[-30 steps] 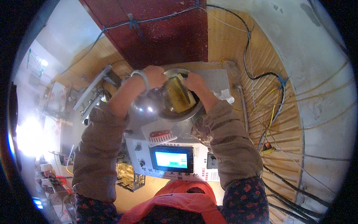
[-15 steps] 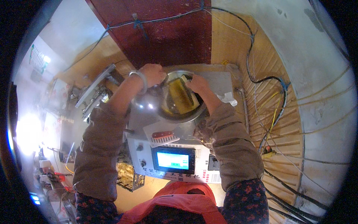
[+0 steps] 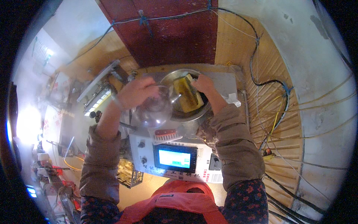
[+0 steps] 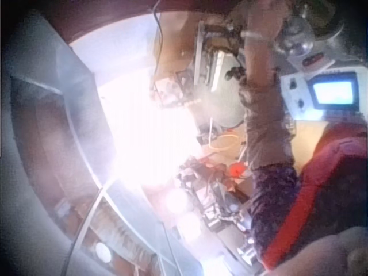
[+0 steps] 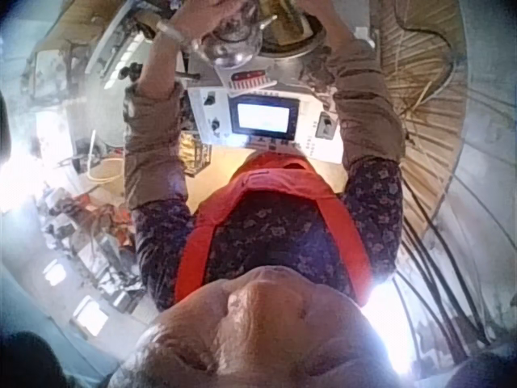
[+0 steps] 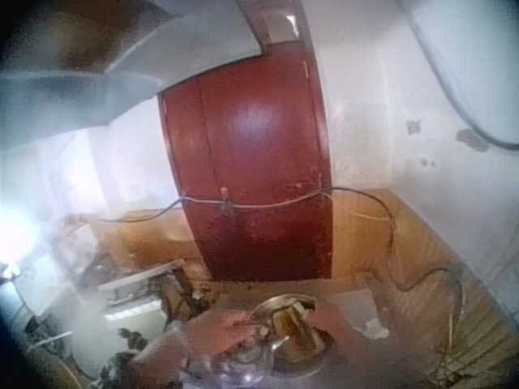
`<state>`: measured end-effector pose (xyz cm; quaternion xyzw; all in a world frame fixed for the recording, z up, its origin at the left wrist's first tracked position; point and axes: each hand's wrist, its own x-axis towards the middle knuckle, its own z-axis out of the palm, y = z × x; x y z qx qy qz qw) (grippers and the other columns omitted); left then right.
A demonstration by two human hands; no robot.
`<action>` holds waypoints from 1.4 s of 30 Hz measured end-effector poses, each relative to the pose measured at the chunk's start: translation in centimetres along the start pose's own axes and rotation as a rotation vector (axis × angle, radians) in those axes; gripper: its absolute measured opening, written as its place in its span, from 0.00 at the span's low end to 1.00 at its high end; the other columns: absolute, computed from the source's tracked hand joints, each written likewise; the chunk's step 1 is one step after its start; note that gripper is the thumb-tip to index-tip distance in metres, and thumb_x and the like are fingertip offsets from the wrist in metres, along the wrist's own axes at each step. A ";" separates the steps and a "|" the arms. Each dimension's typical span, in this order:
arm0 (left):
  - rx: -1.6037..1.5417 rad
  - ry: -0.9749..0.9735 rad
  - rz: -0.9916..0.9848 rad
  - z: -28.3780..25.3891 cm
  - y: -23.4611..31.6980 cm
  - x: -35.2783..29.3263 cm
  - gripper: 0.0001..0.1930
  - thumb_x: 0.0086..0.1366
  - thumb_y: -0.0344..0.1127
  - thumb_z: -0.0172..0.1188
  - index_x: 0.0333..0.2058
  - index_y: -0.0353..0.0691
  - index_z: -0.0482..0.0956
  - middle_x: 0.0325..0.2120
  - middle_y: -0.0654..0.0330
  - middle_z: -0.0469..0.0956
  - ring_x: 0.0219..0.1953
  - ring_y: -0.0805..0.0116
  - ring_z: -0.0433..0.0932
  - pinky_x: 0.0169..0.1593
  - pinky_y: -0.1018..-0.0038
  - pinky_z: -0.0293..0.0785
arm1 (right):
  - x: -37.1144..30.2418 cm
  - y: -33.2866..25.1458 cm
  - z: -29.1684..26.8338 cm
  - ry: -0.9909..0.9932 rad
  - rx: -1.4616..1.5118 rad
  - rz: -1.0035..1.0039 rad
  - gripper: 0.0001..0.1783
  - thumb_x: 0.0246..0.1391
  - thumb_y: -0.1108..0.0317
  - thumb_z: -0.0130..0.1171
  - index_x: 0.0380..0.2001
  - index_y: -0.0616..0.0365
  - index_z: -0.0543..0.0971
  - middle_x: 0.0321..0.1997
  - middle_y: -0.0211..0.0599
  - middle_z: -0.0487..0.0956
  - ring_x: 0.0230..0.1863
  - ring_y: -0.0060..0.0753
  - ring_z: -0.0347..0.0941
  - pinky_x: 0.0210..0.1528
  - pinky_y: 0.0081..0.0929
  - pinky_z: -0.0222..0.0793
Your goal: The person prepares a large rotating griddle by wiping it with a sponge and applying oil. They then pour batter onto the hot surface, spread it into a thin crepe, and remove the finished crepe to stack it on a wooden board. The process is repeated to produce multiple crepes.
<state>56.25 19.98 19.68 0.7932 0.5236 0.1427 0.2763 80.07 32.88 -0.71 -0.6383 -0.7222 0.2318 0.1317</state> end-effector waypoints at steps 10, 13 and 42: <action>-0.738 0.644 -0.251 1.6 -5.4 -7.8 0.07 0.61 0.34 0.49 0.32 0.41 0.75 0.27 0.65 0.78 0.21 0.77 0.69 0.22 0.85 0.63 | 0.6 0.6 0.6 0.046 -0.084 0.015 0.30 0.43 0.46 0.55 0.38 0.65 0.75 0.37 0.51 0.78 0.39 0.51 0.74 0.41 0.40 0.68; 0.113 0.803 -0.082 4.1 -9.7 -7.6 0.07 0.61 0.31 0.48 0.35 0.41 0.74 0.31 0.59 0.75 0.31 0.67 0.72 0.33 0.72 0.69 | 0.6 1.0 0.8 0.037 0.011 0.006 0.28 0.43 0.48 0.57 0.34 0.66 0.76 0.33 0.49 0.78 0.31 0.44 0.75 0.36 0.37 0.69; -0.858 0.504 -0.685 18.9 -11.9 -0.9 0.26 0.55 0.51 0.61 0.39 0.30 0.70 0.27 0.55 0.75 0.25 0.69 0.76 0.22 0.76 0.75 | -0.9 -0.8 0.3 0.242 0.072 -0.094 0.31 0.43 0.45 0.60 0.36 0.66 0.77 0.34 0.50 0.78 0.37 0.45 0.75 0.40 0.35 0.67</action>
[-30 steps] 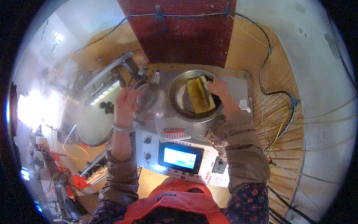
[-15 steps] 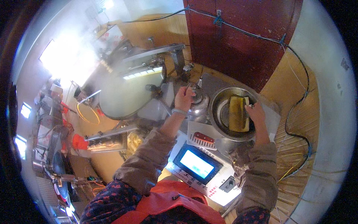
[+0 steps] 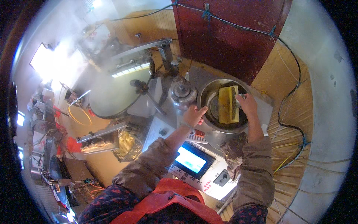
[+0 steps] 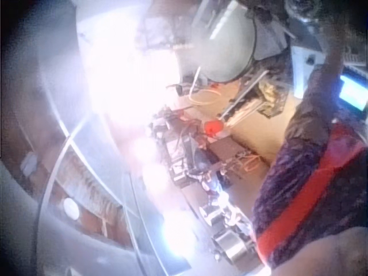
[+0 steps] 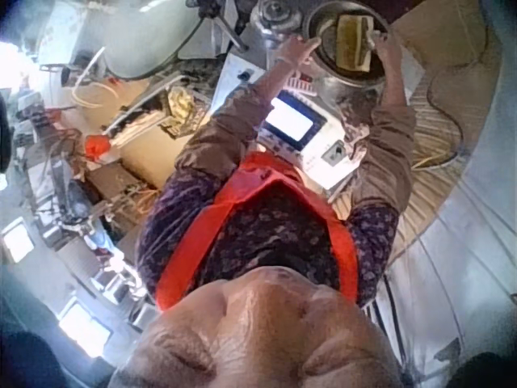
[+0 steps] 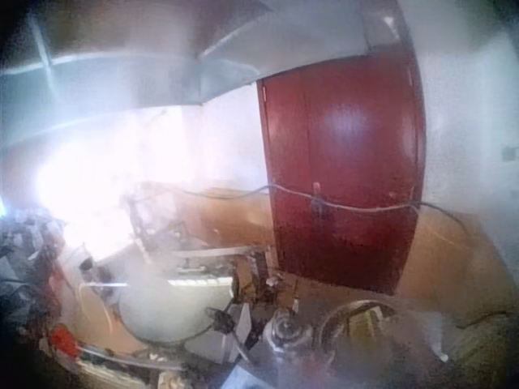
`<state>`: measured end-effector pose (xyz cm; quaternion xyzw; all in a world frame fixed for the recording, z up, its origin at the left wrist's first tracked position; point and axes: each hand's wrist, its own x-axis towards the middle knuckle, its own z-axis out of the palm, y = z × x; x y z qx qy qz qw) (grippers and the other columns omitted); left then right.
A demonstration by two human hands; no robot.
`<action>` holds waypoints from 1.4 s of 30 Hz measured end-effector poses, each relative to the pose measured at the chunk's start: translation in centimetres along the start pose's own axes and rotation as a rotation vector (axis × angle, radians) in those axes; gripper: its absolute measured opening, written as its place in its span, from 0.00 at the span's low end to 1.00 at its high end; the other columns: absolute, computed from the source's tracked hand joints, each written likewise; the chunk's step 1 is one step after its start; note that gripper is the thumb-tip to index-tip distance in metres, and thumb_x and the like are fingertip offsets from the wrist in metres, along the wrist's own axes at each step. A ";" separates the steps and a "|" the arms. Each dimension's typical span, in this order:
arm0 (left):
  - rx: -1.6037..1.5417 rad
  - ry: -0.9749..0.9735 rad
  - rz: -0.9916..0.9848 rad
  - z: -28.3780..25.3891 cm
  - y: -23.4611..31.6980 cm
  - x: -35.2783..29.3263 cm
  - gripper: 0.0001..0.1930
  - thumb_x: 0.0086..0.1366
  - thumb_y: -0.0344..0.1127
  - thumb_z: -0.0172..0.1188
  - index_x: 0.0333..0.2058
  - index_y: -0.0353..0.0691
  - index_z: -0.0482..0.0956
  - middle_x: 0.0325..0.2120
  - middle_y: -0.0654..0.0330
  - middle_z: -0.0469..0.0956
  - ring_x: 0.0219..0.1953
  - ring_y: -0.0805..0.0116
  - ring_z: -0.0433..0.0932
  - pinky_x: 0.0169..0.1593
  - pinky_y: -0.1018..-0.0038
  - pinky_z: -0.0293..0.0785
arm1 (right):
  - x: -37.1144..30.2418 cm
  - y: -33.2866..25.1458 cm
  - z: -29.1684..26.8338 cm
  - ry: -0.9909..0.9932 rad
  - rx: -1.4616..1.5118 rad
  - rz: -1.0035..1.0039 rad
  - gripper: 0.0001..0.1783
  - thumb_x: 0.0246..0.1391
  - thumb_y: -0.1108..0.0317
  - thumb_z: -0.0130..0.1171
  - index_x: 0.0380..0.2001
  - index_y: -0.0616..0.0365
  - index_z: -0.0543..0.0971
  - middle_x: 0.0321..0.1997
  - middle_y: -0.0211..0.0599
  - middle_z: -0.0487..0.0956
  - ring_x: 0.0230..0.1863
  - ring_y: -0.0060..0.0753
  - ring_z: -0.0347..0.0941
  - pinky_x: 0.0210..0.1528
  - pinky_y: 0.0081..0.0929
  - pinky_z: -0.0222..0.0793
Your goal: The person prepares a large rotating griddle by wiping it with a sponge and applying oil. They then pour batter onto the hot surface, spread it into a thin crepe, and remove the finished crepe to stack it on a wooden board. The process is repeated to produce multiple crepes.
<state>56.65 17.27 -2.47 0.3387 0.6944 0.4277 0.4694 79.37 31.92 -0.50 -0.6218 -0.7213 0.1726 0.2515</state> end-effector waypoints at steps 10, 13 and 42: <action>0.952 -0.238 0.443 1.2 -0.3 3.5 0.12 0.47 0.41 0.64 0.32 0.47 0.79 0.28 0.59 0.79 0.34 0.58 0.79 0.36 0.63 0.75 | -1.6 -2.5 -2.7 -0.278 0.498 0.284 0.34 0.44 0.41 0.59 0.44 0.60 0.73 0.41 0.39 0.75 0.41 0.32 0.70 0.38 0.30 0.64; 1.001 -0.129 0.545 0.9 1.3 0.0 0.11 0.44 0.40 0.65 0.29 0.50 0.81 0.27 0.57 0.80 0.35 0.54 0.79 0.38 0.62 0.75 | -4.3 -5.5 -7.4 -0.259 0.579 0.193 0.35 0.47 0.43 0.58 0.47 0.63 0.72 0.42 0.38 0.75 0.41 0.33 0.70 0.42 0.29 0.64; -0.797 1.301 -0.166 -31.3 -35.4 -78.0 0.16 0.53 0.35 0.55 0.36 0.28 0.73 0.16 0.57 0.74 0.17 0.68 0.76 0.19 0.71 0.73 | -74.9 -52.4 13.8 -1.723 0.402 -0.774 0.17 0.52 0.62 0.58 0.43 0.59 0.73 0.34 0.32 0.75 0.25 0.18 0.70 0.19 0.16 0.67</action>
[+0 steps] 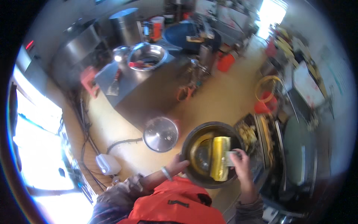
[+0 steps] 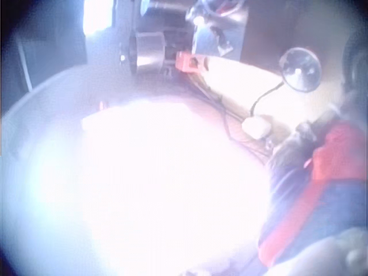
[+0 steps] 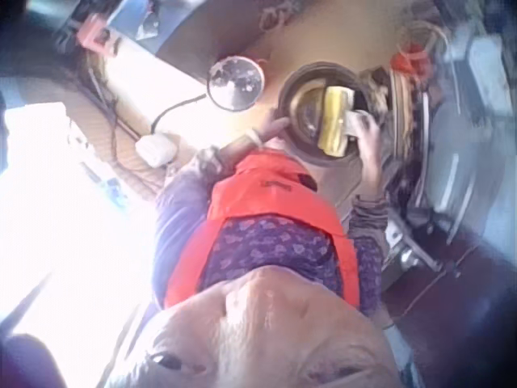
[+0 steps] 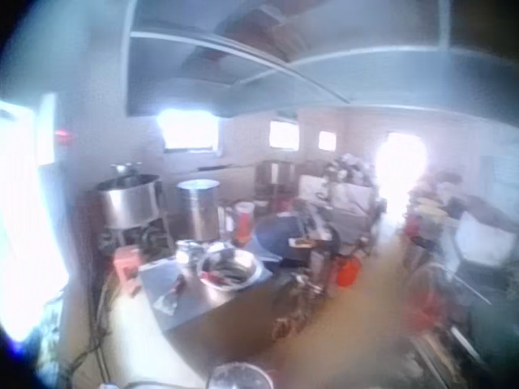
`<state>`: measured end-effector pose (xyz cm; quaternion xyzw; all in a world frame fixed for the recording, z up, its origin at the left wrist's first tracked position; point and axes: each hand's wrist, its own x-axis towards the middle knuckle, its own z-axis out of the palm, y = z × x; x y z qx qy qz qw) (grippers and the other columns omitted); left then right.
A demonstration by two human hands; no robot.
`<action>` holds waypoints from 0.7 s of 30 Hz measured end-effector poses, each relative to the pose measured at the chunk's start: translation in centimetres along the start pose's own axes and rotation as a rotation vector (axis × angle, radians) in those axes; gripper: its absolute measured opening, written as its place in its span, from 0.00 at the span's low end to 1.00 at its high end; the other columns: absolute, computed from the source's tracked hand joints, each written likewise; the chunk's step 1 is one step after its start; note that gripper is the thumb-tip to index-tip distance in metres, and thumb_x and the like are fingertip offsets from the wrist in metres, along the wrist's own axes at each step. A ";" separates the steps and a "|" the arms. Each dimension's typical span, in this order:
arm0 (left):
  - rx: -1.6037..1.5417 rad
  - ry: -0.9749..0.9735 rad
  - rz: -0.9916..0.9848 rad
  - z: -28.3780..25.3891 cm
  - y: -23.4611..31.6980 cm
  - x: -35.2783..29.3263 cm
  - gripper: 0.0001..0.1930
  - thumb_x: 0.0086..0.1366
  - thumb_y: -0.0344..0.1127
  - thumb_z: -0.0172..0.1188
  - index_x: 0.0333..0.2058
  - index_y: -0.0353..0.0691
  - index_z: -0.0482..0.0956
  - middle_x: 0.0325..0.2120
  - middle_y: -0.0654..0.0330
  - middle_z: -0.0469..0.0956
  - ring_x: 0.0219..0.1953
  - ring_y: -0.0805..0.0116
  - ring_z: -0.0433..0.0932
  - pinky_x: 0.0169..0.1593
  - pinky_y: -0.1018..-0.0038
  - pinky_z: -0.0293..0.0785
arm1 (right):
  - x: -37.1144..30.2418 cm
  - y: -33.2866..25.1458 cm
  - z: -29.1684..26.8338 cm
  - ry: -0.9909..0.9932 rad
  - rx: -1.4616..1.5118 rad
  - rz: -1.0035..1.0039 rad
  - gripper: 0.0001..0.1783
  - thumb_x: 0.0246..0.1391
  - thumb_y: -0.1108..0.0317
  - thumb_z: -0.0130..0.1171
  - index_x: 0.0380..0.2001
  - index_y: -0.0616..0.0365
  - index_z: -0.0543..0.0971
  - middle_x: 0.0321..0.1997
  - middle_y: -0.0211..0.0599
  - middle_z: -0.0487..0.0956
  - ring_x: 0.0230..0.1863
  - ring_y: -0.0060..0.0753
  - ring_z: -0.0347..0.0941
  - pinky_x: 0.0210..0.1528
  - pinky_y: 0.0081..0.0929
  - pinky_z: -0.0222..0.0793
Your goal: The person prepares a large rotating griddle by wiping it with a sponge and applying oil. They then pour batter onto the hot surface, spread it into a thin crepe, and remove the finished crepe to stack it on a wooden board. The process is repeated to produce multiple crepes.
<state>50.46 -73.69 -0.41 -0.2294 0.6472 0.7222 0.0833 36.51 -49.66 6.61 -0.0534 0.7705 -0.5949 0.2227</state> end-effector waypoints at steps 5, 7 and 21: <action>-0.280 0.451 0.091 -11.0 -1.5 -7.5 0.07 0.55 0.29 0.53 0.25 0.30 0.76 0.14 0.58 0.75 0.13 0.72 0.72 0.17 0.77 0.67 | 6.5 -4.2 16.0 -0.456 -0.054 -0.087 0.20 0.51 0.59 0.60 0.42 0.61 0.73 0.30 0.31 0.76 0.26 0.17 0.72 0.20 0.15 0.68; -0.337 0.551 0.001 -16.1 -1.7 -10.8 0.07 0.56 0.28 0.52 0.29 0.29 0.75 0.16 0.57 0.74 0.14 0.71 0.72 0.17 0.77 0.67 | 7.5 -6.2 24.2 -0.633 -0.090 -0.119 0.21 0.51 0.57 0.60 0.42 0.62 0.74 0.29 0.32 0.76 0.26 0.18 0.72 0.21 0.15 0.68; -0.551 1.044 0.136 -56.2 -1.9 -22.7 0.05 0.55 0.25 0.50 0.30 0.30 0.71 0.16 0.58 0.74 0.12 0.72 0.70 0.14 0.79 0.65 | 9.4 -15.1 75.9 -1.074 0.120 0.078 0.28 0.49 0.49 0.60 0.43 0.63 0.73 0.35 0.31 0.75 0.31 0.20 0.72 0.21 0.16 0.69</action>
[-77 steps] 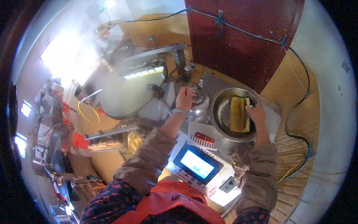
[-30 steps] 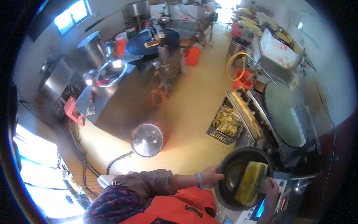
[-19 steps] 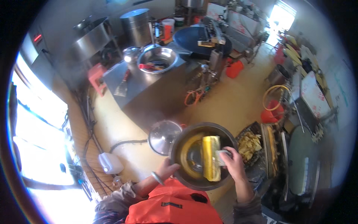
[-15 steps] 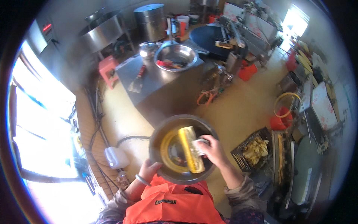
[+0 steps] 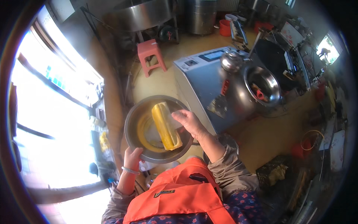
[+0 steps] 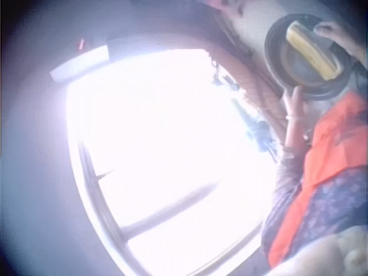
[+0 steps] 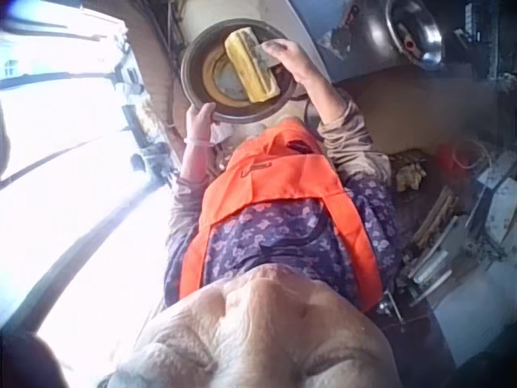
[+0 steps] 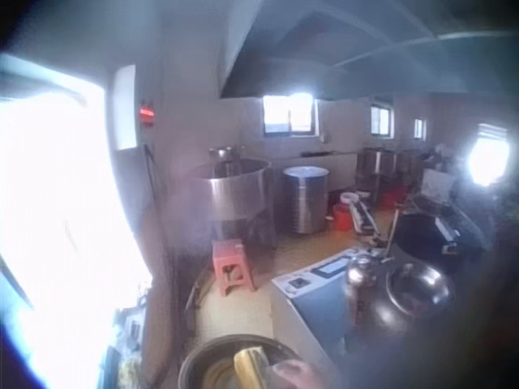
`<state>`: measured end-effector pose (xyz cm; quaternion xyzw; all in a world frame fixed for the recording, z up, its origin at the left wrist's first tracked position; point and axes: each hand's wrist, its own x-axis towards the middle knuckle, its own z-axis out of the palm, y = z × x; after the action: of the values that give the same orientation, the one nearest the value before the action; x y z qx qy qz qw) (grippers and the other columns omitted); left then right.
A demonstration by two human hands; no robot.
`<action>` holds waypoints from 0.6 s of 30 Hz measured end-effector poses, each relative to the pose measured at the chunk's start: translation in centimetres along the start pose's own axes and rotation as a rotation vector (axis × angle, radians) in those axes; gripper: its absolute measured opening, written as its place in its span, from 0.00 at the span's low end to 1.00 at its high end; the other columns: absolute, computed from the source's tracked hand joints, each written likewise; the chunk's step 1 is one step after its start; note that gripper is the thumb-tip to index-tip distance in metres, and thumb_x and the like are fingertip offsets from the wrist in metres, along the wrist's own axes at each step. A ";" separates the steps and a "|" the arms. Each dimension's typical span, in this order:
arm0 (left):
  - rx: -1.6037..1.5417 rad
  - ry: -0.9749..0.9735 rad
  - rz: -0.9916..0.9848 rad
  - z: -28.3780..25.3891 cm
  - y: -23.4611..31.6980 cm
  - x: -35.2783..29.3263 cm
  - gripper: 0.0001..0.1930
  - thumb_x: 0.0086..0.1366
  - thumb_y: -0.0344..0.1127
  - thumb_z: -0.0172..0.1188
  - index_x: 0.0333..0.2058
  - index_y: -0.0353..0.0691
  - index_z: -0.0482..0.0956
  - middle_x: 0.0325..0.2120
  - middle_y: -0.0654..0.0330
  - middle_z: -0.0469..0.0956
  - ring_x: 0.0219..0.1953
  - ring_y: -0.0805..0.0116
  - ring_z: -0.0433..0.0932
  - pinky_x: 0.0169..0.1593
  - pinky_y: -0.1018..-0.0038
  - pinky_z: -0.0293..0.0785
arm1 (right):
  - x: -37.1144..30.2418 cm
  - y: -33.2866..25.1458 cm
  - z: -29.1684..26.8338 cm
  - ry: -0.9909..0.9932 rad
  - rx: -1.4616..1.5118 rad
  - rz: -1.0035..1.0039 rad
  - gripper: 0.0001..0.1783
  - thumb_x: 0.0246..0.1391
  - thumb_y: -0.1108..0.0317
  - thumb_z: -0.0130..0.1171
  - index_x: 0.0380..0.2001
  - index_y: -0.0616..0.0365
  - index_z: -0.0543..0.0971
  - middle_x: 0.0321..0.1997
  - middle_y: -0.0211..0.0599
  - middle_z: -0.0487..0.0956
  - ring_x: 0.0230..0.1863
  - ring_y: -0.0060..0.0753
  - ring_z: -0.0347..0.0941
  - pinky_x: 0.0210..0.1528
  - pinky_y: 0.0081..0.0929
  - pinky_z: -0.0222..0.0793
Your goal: The person prepares a large rotating griddle by wiping it with a sponge and applying oil. They then pour batter onto the hot surface, spread it into a thin crepe, and remove the finished crepe to stack it on a wooden board. The process is repeated to produce multiple crepes.
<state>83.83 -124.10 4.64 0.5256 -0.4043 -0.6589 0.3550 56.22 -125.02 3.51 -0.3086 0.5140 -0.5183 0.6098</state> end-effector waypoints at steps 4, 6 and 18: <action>-0.027 -0.008 -0.044 -1.7 4.7 9.8 0.05 0.55 0.26 0.51 0.30 0.31 0.70 0.16 0.59 0.73 0.12 0.72 0.70 0.14 0.79 0.65 | 9.8 -3.2 1.9 0.001 0.070 0.034 0.26 0.50 0.50 0.59 0.42 0.62 0.74 0.34 0.31 0.76 0.31 0.20 0.73 0.20 0.17 0.70; 0.003 0.004 -0.032 -2.6 6.3 15.4 0.05 0.55 0.27 0.51 0.30 0.32 0.71 0.16 0.60 0.73 0.12 0.73 0.70 0.14 0.79 0.65 | 15.3 -4.5 2.2 -0.008 0.017 -0.005 0.26 0.50 0.50 0.59 0.42 0.62 0.74 0.34 0.31 0.76 0.31 0.20 0.73 0.20 0.17 0.69; 0.120 -0.056 -0.019 2.8 19.6 51.7 0.03 0.53 0.27 0.51 0.25 0.33 0.70 0.13 0.61 0.71 0.08 0.73 0.66 0.10 0.79 0.63 | 48.5 -13.3 -2.9 0.121 0.067 -0.056 0.21 0.52 0.52 0.58 0.39 0.58 0.76 0.32 0.27 0.74 0.31 0.17 0.69 0.25 0.16 0.67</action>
<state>71.86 -178.13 1.78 0.5313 -0.4479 -0.6512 0.3050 46.13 -174.20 -0.11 -0.2706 0.5235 -0.5698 0.5728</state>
